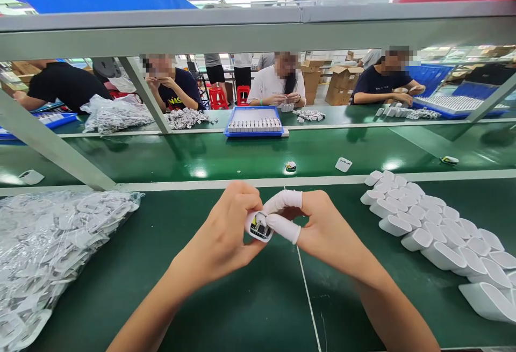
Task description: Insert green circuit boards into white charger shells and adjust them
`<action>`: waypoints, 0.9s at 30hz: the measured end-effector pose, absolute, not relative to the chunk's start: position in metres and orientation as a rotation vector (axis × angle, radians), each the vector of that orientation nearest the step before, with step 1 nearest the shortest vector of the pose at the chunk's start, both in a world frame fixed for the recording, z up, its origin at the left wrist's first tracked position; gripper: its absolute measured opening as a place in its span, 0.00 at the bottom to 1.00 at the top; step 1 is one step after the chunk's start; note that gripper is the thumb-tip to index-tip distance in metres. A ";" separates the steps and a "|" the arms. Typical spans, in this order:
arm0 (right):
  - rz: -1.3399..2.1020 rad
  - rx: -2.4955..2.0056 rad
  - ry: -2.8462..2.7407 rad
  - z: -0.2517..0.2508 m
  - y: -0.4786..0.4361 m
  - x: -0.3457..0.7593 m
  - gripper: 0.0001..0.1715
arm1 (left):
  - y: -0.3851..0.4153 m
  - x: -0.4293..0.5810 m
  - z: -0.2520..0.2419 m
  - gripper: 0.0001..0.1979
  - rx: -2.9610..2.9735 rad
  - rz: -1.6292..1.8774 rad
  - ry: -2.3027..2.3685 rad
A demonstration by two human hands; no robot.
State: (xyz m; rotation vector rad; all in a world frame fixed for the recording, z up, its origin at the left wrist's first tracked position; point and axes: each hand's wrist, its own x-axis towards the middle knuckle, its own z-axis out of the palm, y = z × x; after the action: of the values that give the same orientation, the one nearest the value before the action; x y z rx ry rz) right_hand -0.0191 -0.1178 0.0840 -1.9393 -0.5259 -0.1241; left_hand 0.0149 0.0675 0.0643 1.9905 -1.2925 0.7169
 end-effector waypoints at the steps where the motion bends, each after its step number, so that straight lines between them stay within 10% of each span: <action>1: -0.162 -1.970 -0.527 0.083 -0.116 -0.019 0.07 | 0.067 0.016 0.064 0.17 2.002 0.722 -1.296; 14: -0.882 -1.991 -0.791 0.029 -0.089 0.007 0.15 | 0.054 0.034 0.040 0.26 1.967 0.920 -0.893; 27: -0.294 -2.872 0.232 0.005 -0.163 0.130 0.16 | 0.121 0.047 0.065 0.18 2.518 0.153 -0.818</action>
State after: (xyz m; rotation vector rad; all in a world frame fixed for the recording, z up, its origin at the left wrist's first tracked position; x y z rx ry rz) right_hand 0.1304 -0.1631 0.0049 -2.8717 0.2322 -0.2938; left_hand 0.0471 0.1215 0.0653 2.5178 -0.8184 0.1530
